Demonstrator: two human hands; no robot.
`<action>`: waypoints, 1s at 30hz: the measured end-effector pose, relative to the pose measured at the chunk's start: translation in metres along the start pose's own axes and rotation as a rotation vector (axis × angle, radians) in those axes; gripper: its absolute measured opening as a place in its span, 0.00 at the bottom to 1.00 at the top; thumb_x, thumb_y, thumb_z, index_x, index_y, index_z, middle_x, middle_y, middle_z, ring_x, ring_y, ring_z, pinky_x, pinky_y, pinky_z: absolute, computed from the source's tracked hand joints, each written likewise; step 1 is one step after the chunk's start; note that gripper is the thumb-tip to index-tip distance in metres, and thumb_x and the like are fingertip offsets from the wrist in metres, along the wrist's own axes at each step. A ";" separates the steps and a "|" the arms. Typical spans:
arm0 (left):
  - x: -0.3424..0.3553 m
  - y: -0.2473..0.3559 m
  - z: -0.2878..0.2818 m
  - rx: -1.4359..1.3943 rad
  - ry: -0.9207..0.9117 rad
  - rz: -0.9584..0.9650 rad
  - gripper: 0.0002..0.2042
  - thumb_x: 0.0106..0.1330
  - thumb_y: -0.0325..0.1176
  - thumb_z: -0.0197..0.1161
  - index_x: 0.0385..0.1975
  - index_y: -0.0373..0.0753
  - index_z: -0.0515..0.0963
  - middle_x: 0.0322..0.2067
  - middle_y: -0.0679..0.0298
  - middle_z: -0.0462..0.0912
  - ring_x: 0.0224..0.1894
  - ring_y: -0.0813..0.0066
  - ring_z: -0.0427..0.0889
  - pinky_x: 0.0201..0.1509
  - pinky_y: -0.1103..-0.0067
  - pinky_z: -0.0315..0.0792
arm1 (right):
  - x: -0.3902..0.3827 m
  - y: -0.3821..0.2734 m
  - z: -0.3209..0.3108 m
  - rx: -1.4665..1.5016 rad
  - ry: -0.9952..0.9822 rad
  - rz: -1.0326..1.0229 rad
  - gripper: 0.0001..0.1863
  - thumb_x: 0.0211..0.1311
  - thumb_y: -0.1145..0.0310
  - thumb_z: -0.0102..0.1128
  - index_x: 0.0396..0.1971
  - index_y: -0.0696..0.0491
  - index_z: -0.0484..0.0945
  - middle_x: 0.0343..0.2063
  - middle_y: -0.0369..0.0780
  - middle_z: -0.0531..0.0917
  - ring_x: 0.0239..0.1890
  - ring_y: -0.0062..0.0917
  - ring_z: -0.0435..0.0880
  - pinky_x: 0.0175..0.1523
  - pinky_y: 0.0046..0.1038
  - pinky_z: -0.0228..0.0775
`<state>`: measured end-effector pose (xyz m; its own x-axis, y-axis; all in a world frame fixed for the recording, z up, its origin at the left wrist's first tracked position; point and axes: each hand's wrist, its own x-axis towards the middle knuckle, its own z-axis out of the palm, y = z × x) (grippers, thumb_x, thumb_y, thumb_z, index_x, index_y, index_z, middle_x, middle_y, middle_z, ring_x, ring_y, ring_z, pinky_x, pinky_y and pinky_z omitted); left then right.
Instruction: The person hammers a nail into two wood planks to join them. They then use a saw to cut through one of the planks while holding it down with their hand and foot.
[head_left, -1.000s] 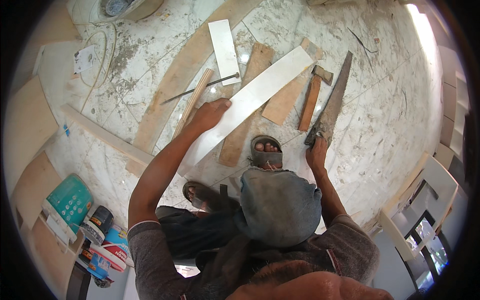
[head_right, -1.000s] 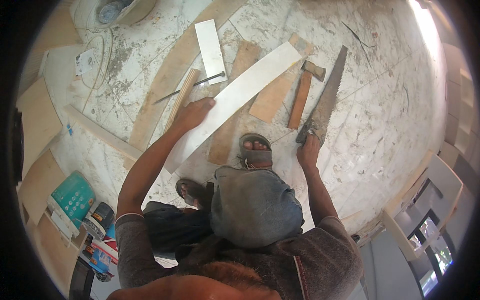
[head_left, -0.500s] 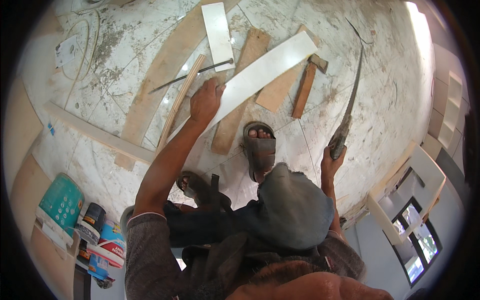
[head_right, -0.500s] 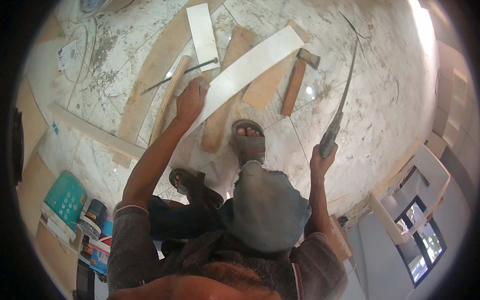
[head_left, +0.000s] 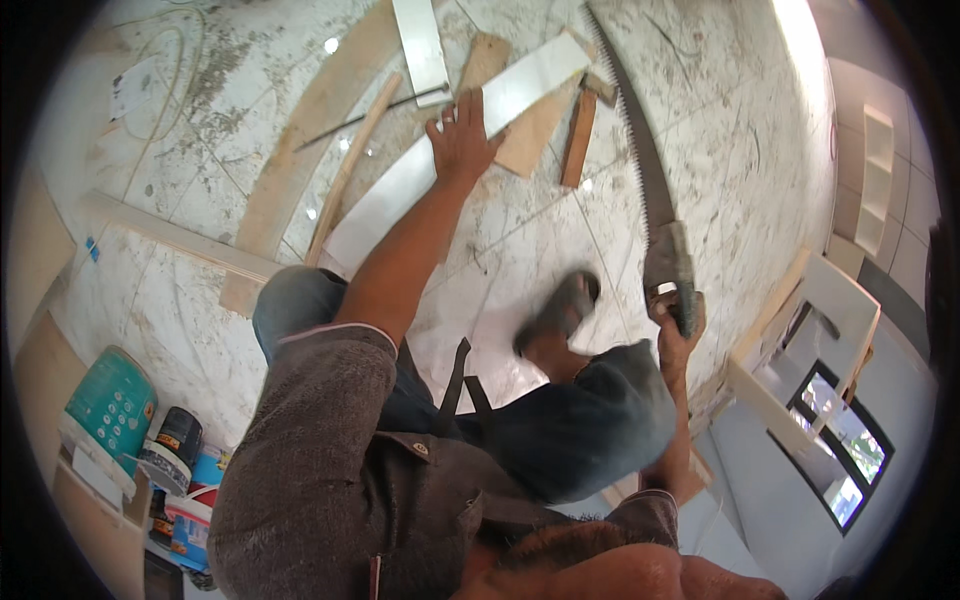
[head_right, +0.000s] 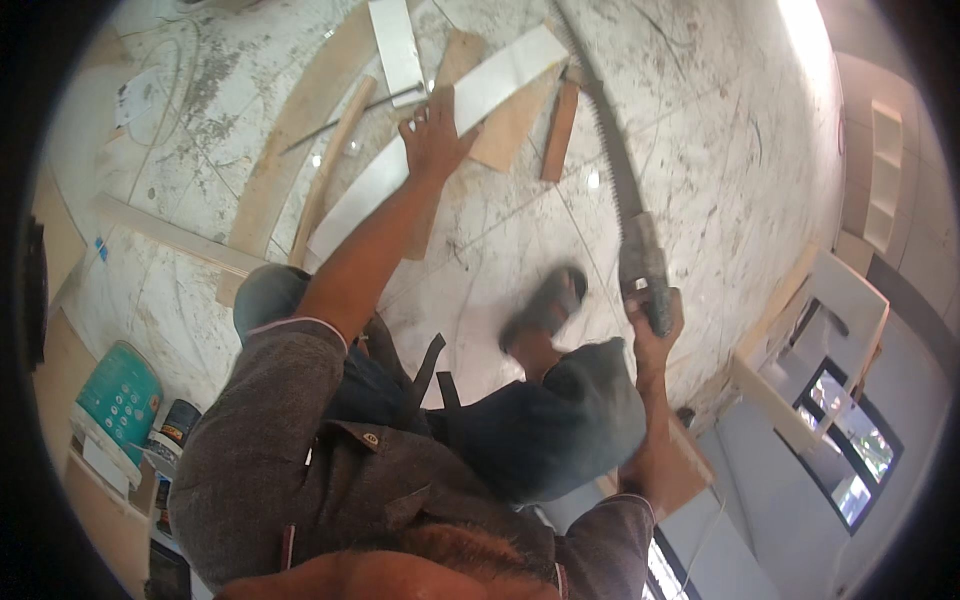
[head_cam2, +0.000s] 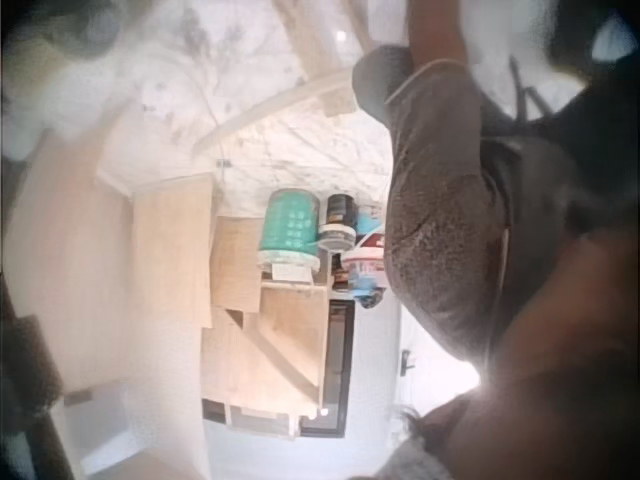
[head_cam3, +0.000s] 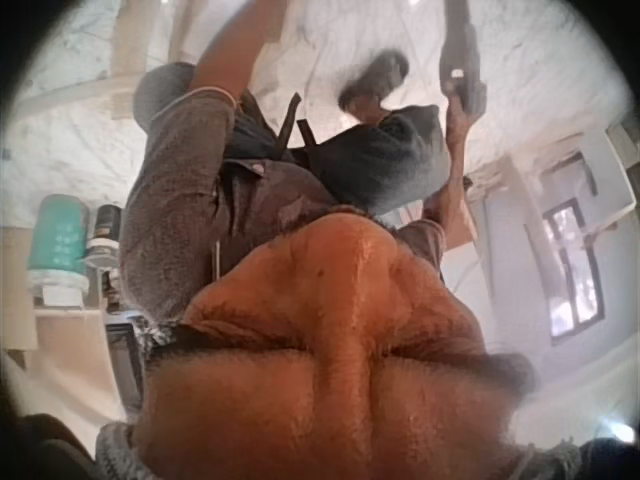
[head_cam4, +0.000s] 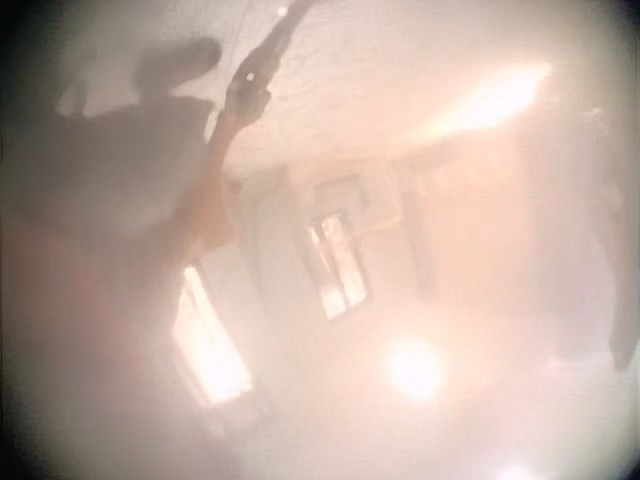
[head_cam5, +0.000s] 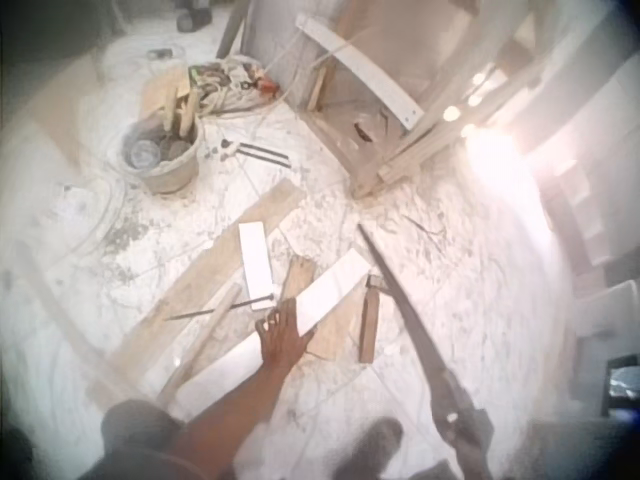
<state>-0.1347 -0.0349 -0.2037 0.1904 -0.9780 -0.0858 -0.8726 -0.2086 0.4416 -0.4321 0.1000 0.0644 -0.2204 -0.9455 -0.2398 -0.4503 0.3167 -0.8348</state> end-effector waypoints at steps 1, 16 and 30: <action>0.003 0.009 -0.002 -0.029 0.009 0.007 0.40 0.61 0.62 0.54 0.68 0.42 0.56 0.64 0.58 0.65 0.62 0.58 0.66 0.58 0.56 0.54 | 0.006 0.016 -0.014 -0.154 -0.045 -0.053 0.11 0.49 0.72 0.69 0.31 0.56 0.76 0.27 0.34 0.79 0.29 0.17 0.74 0.38 0.21 0.66; 0.017 0.024 0.012 0.189 0.366 -0.125 0.15 0.65 0.36 0.53 0.50 0.43 0.72 0.51 0.63 0.72 0.55 0.64 0.71 0.61 0.55 0.54 | 0.088 0.168 0.042 0.075 -0.361 -0.167 0.11 0.51 0.71 0.67 0.32 0.59 0.77 0.24 0.37 0.81 0.26 0.18 0.76 0.34 0.23 0.69; 0.024 0.043 0.006 0.046 0.364 -0.378 0.14 0.68 0.46 0.53 0.41 0.42 0.77 0.42 0.58 0.78 0.47 0.57 0.76 0.52 0.60 0.62 | 0.105 0.197 0.024 0.030 -0.481 -0.314 0.12 0.47 0.75 0.68 0.31 0.60 0.76 0.18 0.40 0.79 0.20 0.23 0.77 0.27 0.25 0.68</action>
<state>-0.1704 -0.0674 -0.1921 0.6324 -0.7697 0.0876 -0.7300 -0.5544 0.3996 -0.5233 0.0617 -0.1374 0.3415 -0.9243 -0.1702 -0.4038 0.0192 -0.9146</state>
